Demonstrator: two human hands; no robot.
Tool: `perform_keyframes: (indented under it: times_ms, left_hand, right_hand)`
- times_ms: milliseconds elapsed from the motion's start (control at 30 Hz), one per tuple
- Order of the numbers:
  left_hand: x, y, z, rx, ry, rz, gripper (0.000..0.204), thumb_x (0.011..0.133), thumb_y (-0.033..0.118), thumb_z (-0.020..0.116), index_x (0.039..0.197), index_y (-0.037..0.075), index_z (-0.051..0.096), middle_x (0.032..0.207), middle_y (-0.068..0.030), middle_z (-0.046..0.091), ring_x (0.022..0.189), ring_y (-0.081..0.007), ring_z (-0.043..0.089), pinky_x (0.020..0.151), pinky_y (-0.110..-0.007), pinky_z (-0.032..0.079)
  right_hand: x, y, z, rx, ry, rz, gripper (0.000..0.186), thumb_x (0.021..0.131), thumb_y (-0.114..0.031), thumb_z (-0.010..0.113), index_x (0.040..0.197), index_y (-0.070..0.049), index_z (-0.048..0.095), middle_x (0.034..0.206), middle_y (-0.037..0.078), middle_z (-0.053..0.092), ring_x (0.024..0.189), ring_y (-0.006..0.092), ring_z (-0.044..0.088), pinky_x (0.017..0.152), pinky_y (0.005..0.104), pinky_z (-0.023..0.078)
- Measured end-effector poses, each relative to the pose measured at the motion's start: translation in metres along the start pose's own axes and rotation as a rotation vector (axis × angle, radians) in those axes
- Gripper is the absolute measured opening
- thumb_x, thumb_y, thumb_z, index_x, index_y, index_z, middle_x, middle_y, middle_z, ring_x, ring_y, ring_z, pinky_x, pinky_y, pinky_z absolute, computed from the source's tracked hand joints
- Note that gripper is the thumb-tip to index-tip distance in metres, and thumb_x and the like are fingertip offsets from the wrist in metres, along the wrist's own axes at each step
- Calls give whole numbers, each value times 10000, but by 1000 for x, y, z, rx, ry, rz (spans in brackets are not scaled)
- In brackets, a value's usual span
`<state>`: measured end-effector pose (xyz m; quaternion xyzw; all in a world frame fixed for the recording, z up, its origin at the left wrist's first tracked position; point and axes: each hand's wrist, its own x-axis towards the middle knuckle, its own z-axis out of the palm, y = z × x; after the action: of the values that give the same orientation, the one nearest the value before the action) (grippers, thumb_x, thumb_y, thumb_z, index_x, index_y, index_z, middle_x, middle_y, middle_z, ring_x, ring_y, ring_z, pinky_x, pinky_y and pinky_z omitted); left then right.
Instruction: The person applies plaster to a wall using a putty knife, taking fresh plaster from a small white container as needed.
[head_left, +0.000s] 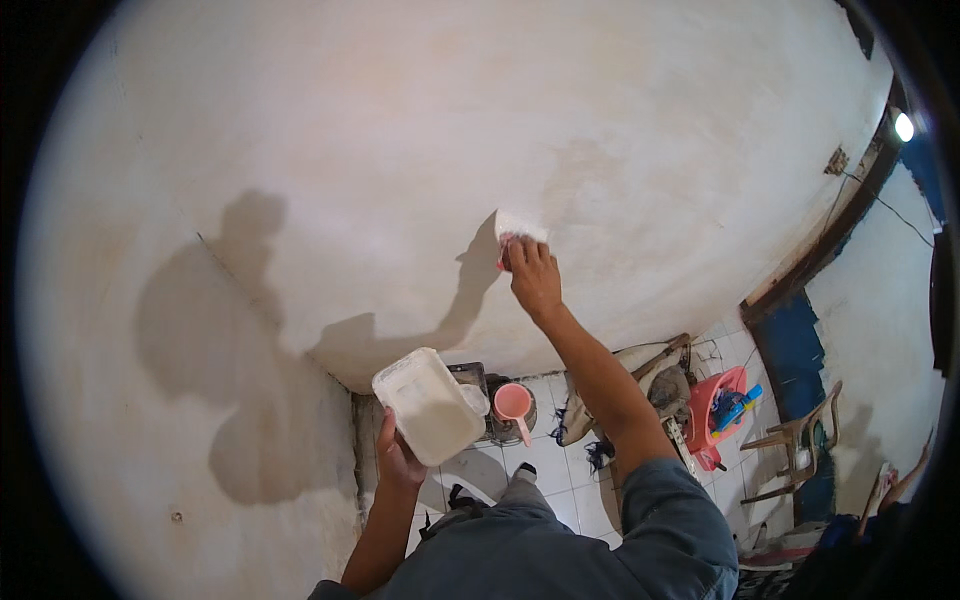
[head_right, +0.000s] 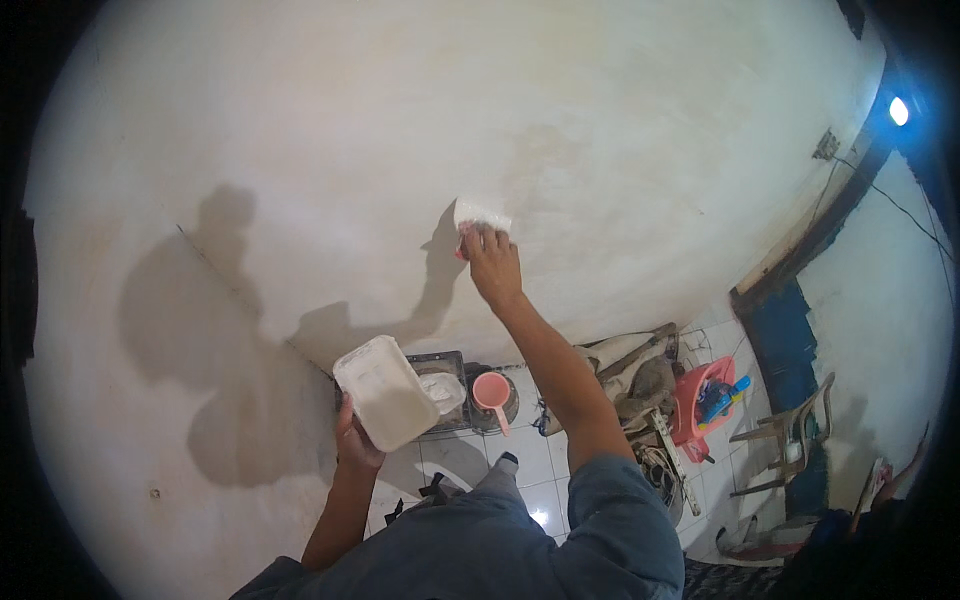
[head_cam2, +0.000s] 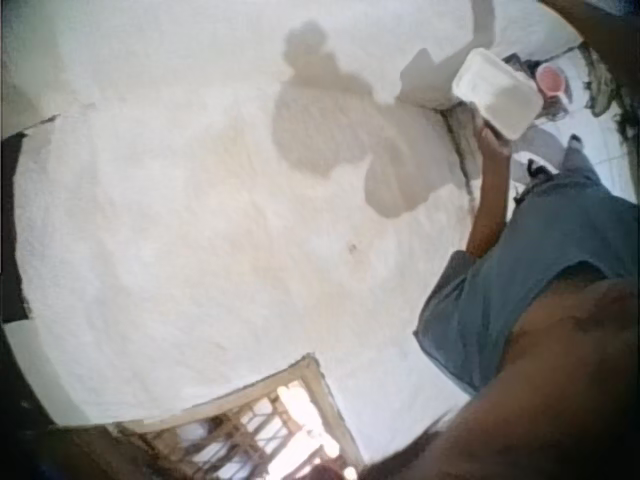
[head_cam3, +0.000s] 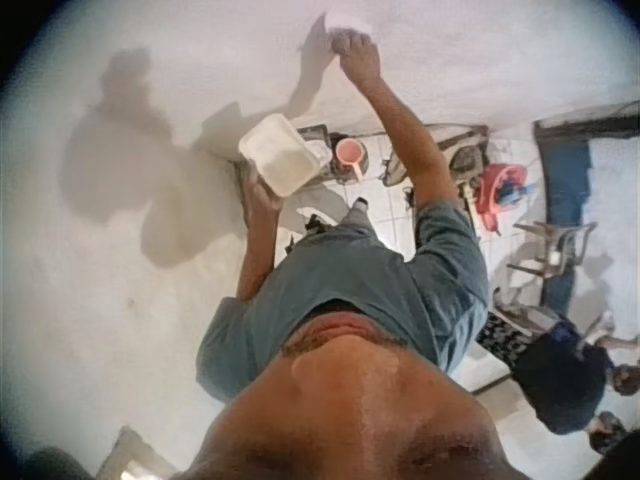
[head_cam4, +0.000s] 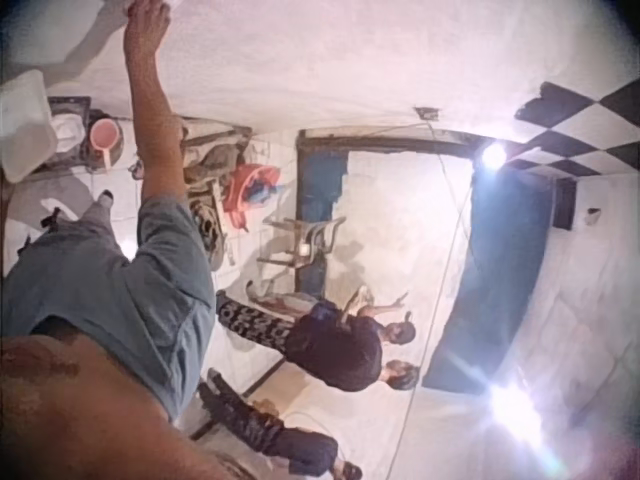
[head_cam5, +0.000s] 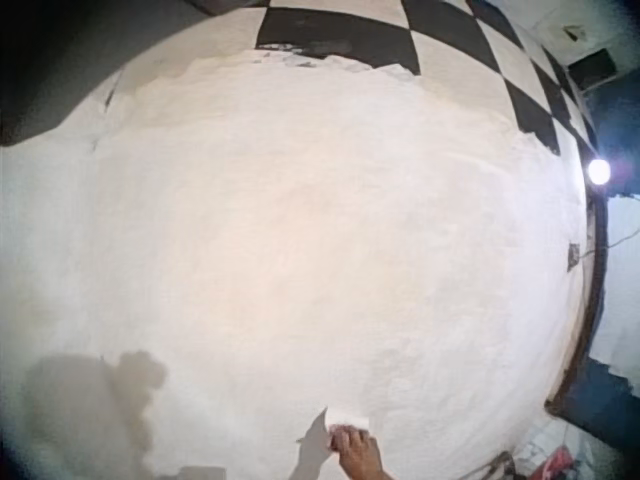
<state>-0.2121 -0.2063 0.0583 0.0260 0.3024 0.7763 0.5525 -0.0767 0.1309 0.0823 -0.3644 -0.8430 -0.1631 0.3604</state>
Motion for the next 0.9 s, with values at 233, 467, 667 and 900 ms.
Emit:
perform_keyframes:
  times_ms: [233,467,667,900]
  left_hand:
    - [-1,4,-1,0,-22,-8,567,996,417,473,1425,51,411,1378,-127,530,1252,-281,528,1063,-430,412]
    - [12,-3,-16,-78,-25,-28,525,1001,379,486,1400,42,435,1346,-122,556,1214,-268,555,1053,-417,423]
    - [16,-4,-18,-77,-50,-18,474,1023,344,451,1380,33,449,1331,-124,566,1202,-250,562,1046,-409,433]
    - [24,-7,-11,-66,-104,-15,472,1030,360,435,1365,29,461,1321,-122,572,1194,-255,568,1047,-412,434]
  right_hand:
    - [28,-75,-129,949,-345,370,321,852,33,580,1170,0,548,986,154,672,888,257,676,801,355,523]
    - [-33,-142,-149,1444,-555,597,471,848,11,604,1301,57,481,1020,187,675,897,254,683,827,336,516]
    - [-61,-168,-134,932,-644,410,593,850,-83,617,1389,60,414,1034,286,663,959,391,680,855,384,515]
    - [-65,-183,-132,870,-605,357,589,852,-108,622,1388,32,422,928,271,677,860,449,662,759,458,528]
